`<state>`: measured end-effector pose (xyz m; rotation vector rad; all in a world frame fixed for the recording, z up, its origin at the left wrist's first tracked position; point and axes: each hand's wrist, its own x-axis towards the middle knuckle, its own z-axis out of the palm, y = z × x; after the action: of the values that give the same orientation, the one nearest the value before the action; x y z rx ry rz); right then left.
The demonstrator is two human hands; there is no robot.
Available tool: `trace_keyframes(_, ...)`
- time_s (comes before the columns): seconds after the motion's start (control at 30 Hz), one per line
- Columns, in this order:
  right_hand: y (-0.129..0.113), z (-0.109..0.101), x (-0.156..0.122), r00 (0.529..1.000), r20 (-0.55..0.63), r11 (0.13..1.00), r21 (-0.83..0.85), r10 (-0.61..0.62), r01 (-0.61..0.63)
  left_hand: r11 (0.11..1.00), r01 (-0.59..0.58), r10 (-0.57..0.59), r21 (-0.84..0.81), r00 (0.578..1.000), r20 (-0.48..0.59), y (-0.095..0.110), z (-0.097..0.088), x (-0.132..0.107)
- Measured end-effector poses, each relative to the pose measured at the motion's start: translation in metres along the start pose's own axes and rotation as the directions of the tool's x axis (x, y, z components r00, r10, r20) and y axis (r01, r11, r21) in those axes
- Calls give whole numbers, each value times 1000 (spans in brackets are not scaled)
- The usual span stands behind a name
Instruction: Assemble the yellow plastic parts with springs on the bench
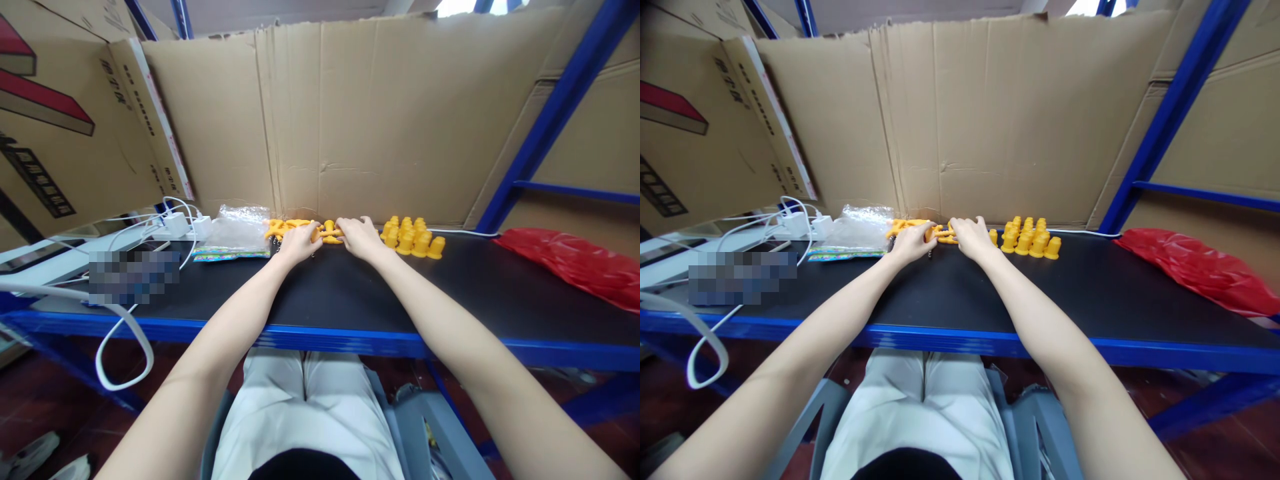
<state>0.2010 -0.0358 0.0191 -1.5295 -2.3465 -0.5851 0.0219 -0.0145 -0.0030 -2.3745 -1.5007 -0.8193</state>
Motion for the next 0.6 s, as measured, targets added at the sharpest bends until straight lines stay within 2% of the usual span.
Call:
trace_keyframes(0.27,-5,0,0,995,-53,996,-32,78,-80,1000,11,-11,-11,1000,-14,2,0,1)
trace_keyframes(0.33,-3,0,0,996,-49,997,-19,68,-69,1000,17,-17,-7,1000,-1,1,-1,0)
trace_keyframes(0.47,4,7,0,999,30,998,48,-35,34,1000,29,-29,12,999,28,-1,-2,0)
trace_keyframes(0.6,8,9,1,994,97,998,48,-51,46,1000,10,-11,14,999,49,-2,-1,-1)
